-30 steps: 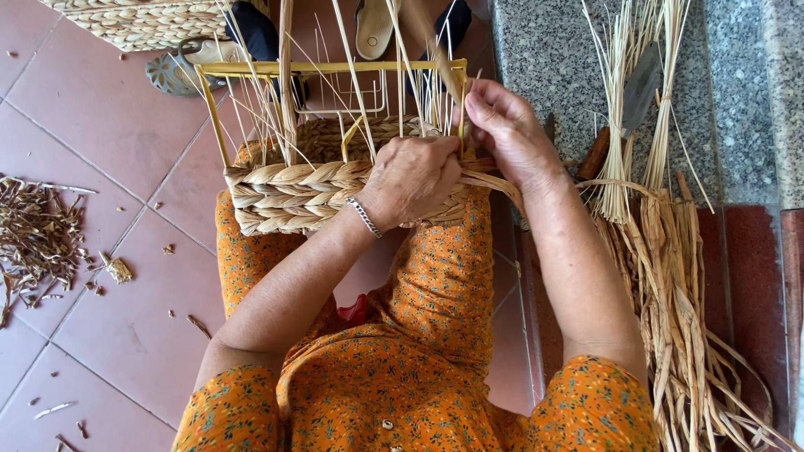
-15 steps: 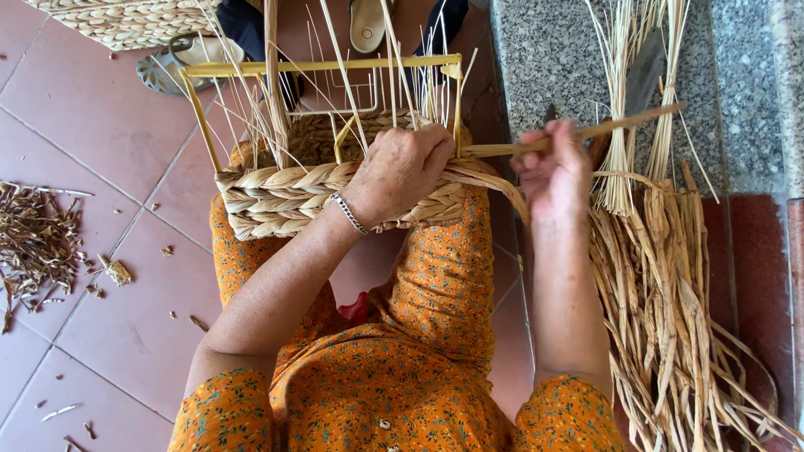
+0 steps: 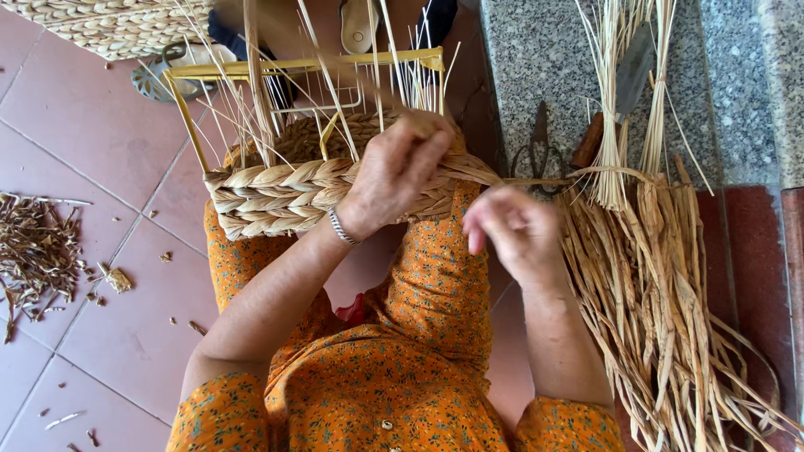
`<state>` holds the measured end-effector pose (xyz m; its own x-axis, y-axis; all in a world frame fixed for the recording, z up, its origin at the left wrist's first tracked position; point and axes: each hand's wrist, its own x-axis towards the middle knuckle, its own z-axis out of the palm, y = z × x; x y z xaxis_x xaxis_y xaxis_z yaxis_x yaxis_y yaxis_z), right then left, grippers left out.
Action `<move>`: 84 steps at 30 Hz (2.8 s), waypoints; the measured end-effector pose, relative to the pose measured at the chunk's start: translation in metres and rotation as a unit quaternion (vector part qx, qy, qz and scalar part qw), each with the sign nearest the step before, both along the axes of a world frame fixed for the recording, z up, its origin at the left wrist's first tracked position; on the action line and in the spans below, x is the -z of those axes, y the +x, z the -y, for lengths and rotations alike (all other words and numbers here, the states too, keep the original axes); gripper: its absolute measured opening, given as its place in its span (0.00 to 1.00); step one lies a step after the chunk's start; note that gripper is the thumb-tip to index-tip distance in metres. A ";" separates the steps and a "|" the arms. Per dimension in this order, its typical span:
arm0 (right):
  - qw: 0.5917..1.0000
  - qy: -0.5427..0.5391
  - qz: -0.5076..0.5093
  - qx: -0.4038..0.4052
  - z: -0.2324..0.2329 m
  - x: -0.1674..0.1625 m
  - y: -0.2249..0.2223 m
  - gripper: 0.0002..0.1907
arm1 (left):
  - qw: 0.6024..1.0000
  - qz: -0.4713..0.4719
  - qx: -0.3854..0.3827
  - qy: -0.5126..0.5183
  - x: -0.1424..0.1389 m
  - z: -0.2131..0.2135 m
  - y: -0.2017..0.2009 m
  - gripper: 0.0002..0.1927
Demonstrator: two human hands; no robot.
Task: The person weaves a basket by hand, interlacing dried palm leaves through a yellow metal frame. They repeatedly pull the leaves through the weave, trim excess with scissors, and continue building the basket wall.
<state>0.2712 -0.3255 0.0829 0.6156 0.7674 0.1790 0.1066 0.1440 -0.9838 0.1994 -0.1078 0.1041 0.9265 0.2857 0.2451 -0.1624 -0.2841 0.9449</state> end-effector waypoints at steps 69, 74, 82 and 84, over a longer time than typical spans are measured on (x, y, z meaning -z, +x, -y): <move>0.979 0.026 -0.101 0.172 -0.074 0.046 0.015 0.04 | 0.909 -0.082 -0.059 -0.404 0.009 0.018 -0.032 0.27; 0.981 0.081 -0.026 0.175 -0.078 0.060 0.021 0.03 | 0.970 -0.159 0.058 -0.177 0.011 0.014 -0.029 0.11; 0.981 0.096 -0.017 0.166 -0.077 0.071 0.024 0.04 | 0.853 -0.108 0.168 -0.483 0.014 0.005 -0.088 0.17; 0.980 0.080 0.011 0.179 -0.076 0.073 0.027 0.03 | 0.823 -0.149 0.196 -0.513 0.015 0.011 -0.094 0.17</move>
<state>0.2978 -0.2500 0.0101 0.8357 0.4634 0.2947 0.1987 0.2452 -0.9489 0.1055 -0.1184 0.0896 0.9719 -0.1340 -0.1936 0.2307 0.7060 0.6696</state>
